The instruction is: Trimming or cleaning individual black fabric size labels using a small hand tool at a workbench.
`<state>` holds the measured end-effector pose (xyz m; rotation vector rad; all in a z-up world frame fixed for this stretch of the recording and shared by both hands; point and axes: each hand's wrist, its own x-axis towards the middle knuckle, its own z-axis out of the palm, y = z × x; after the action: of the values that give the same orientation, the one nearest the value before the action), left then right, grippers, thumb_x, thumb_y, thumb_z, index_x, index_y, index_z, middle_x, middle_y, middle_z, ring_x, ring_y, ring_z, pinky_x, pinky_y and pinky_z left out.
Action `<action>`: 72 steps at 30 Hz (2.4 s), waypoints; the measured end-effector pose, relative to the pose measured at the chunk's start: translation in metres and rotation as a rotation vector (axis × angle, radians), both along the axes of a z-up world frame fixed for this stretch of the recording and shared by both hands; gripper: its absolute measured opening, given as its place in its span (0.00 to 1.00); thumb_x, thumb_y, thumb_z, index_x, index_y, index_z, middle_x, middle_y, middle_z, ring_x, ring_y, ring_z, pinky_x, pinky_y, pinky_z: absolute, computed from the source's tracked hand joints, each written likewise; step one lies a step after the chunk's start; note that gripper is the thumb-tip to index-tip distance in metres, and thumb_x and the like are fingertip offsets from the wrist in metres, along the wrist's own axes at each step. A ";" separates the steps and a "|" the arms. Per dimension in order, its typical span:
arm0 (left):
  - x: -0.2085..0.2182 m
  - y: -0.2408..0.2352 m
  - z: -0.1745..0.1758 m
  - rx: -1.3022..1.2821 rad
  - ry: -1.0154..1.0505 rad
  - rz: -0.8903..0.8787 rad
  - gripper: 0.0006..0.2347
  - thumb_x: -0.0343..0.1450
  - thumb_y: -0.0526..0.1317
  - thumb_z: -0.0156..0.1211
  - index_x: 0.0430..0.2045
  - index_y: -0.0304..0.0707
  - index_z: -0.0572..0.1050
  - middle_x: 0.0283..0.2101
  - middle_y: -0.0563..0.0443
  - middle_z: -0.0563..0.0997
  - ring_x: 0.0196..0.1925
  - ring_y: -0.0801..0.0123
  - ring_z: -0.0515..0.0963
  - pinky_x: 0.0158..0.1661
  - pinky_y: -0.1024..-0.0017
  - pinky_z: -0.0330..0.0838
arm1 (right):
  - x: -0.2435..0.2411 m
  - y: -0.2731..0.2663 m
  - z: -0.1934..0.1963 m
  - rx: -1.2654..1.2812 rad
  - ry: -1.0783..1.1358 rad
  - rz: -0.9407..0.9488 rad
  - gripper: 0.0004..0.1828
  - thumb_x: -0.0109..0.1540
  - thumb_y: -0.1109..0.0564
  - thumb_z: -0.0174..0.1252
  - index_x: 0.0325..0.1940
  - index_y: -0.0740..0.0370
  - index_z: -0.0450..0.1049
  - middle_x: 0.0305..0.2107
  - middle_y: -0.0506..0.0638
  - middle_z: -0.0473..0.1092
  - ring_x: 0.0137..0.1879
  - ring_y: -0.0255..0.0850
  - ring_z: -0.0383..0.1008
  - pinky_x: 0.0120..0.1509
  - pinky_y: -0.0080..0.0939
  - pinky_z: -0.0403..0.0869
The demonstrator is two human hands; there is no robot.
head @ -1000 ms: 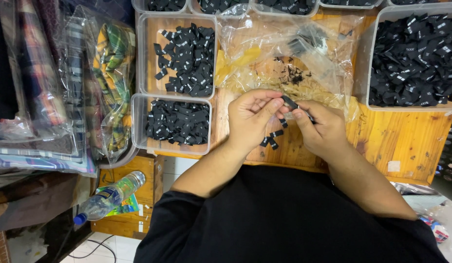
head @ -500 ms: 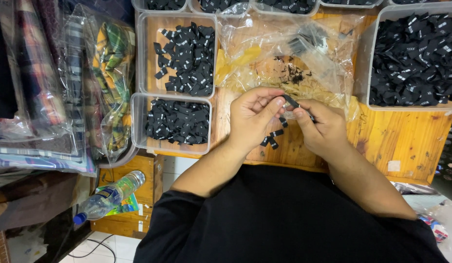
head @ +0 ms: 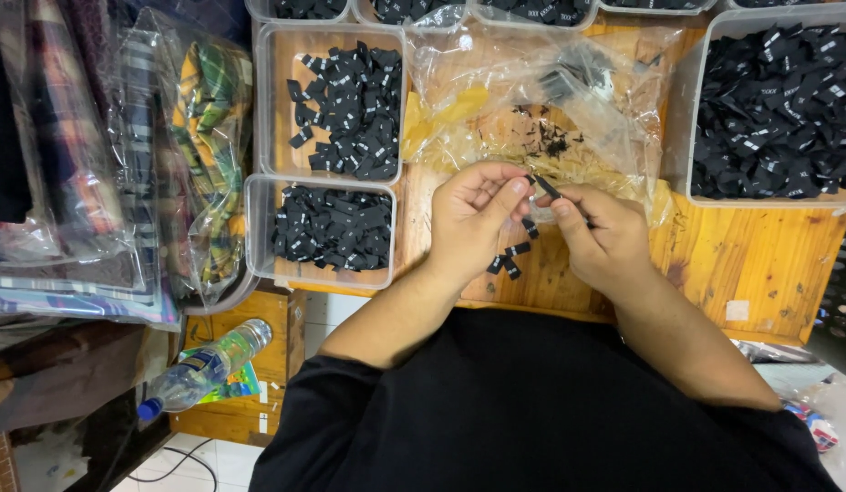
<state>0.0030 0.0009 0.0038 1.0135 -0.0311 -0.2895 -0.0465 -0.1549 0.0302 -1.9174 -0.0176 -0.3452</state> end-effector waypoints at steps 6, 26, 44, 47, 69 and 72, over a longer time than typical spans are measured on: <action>-0.002 -0.002 -0.004 -0.047 0.008 0.024 0.06 0.74 0.28 0.60 0.42 0.22 0.78 0.35 0.39 0.82 0.33 0.68 0.85 0.31 0.77 0.80 | 0.001 0.001 0.001 0.031 -0.004 -0.011 0.10 0.71 0.64 0.56 0.42 0.69 0.82 0.10 0.52 0.65 0.18 0.40 0.63 0.28 0.39 0.68; -0.007 -0.008 -0.009 -0.266 0.041 0.080 0.10 0.77 0.24 0.50 0.50 0.16 0.76 0.47 0.31 0.83 0.45 0.51 0.86 0.43 0.66 0.86 | -0.007 -0.001 -0.004 0.161 0.099 -0.021 0.12 0.73 0.65 0.50 0.46 0.70 0.80 0.10 0.46 0.60 0.20 0.34 0.57 0.29 0.36 0.65; -0.005 0.079 0.080 0.404 -0.547 0.223 0.06 0.69 0.28 0.67 0.37 0.32 0.83 0.37 0.44 0.85 0.37 0.59 0.87 0.37 0.67 0.84 | -0.010 -0.004 -0.026 0.148 -0.093 0.065 0.16 0.70 0.57 0.56 0.51 0.76 0.78 0.12 0.49 0.62 0.18 0.33 0.55 0.25 0.33 0.61; 0.015 0.115 0.097 0.778 -0.730 0.254 0.04 0.70 0.29 0.66 0.34 0.34 0.83 0.36 0.46 0.84 0.32 0.67 0.82 0.33 0.74 0.79 | -0.019 -0.007 -0.030 0.020 -0.059 0.051 0.19 0.73 0.54 0.53 0.54 0.76 0.77 0.21 0.50 0.67 0.27 0.36 0.63 0.35 0.35 0.66; -0.029 0.085 0.078 0.843 -0.968 -0.167 0.09 0.76 0.37 0.52 0.40 0.37 0.80 0.37 0.44 0.82 0.39 0.50 0.80 0.42 0.59 0.74 | -0.012 -0.006 -0.031 0.145 -0.103 0.066 0.20 0.73 0.52 0.52 0.49 0.77 0.76 0.14 0.49 0.61 0.19 0.34 0.54 0.25 0.34 0.60; -0.032 0.072 0.065 0.851 -0.990 -0.282 0.07 0.75 0.32 0.52 0.39 0.31 0.80 0.32 0.39 0.80 0.35 0.46 0.78 0.38 0.56 0.74 | -0.015 -0.006 -0.028 0.142 -0.087 0.069 0.20 0.72 0.52 0.53 0.49 0.78 0.76 0.15 0.50 0.61 0.20 0.35 0.56 0.25 0.35 0.60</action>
<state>-0.0288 0.0730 0.0685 1.9229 -1.0257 -0.0127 -0.0616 -0.1606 0.0021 -1.7565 -0.1139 -0.3730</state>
